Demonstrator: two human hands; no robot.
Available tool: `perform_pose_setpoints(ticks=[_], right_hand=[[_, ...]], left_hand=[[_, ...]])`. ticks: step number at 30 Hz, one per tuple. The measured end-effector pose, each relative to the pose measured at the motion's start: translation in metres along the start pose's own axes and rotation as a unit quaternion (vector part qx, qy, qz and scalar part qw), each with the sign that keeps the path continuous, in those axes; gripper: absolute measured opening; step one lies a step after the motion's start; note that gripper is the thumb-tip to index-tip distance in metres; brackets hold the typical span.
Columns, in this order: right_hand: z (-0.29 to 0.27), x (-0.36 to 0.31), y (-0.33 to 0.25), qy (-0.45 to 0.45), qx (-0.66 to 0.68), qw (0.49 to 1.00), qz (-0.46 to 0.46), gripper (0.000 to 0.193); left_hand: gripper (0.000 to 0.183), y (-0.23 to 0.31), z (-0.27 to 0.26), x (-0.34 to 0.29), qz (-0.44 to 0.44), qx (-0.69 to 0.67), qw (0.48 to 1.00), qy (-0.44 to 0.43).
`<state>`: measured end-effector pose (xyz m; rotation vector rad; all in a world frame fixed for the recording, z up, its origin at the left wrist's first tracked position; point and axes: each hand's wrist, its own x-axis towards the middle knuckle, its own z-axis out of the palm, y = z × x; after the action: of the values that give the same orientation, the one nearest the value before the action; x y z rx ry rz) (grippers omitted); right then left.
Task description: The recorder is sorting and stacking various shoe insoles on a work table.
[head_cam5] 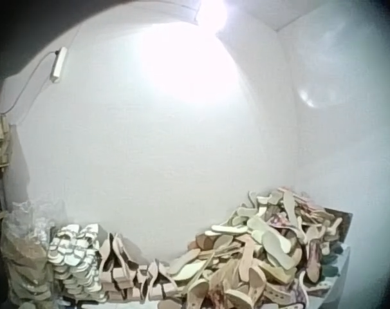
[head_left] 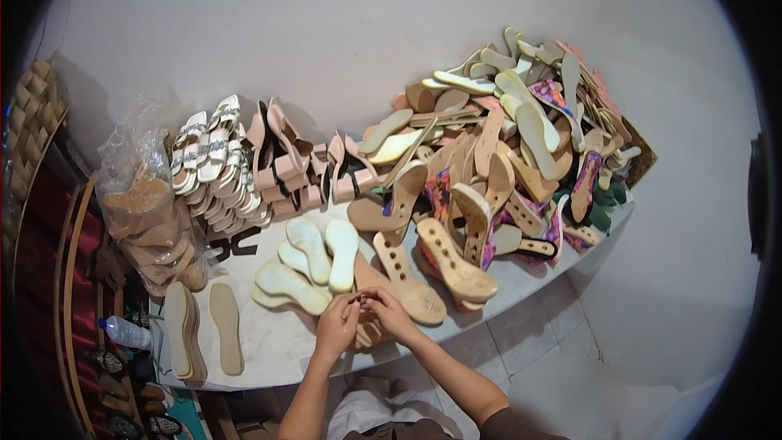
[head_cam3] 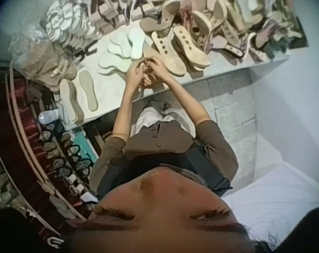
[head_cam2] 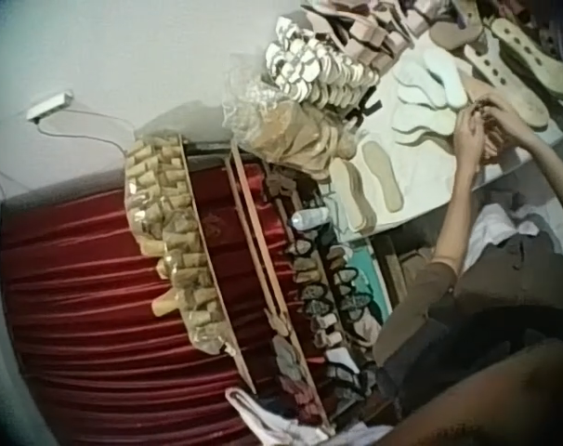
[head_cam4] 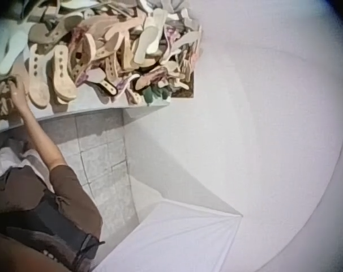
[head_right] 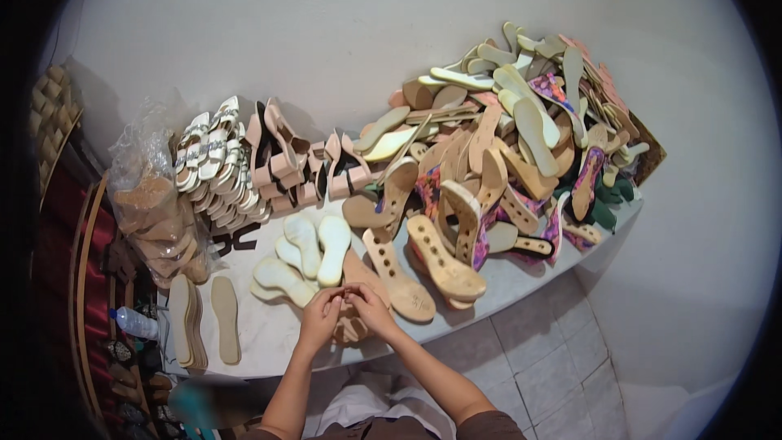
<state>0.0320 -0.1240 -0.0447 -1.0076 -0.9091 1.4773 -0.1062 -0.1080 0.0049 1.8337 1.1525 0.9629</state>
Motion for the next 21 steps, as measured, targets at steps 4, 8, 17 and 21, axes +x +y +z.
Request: perform_pose_setpoints(ticks=[4,8,17,21], right_hand=[[-0.023,0.014,-0.024,-0.028,0.014,0.999,-0.004,0.028],[-0.047,0.038,-0.06,-0.037,-0.017,0.999,-0.025,0.029],[-0.155,0.087,-0.219,-0.091,-0.166,0.979,-0.078,0.03],[-0.227,0.129,-0.259,0.011,-0.271,0.954,-0.126,0.028]], left_hand=[[0.021,0.016,0.009,0.029,0.002,0.013,1.0,-0.019],[0.021,0.03,0.025,0.072,0.028,-0.006,1.0,-0.011],[0.024,0.075,0.078,0.21,0.126,0.017,0.991,-0.048],[0.023,0.088,0.108,0.27,0.16,0.087,0.983,-0.03]])
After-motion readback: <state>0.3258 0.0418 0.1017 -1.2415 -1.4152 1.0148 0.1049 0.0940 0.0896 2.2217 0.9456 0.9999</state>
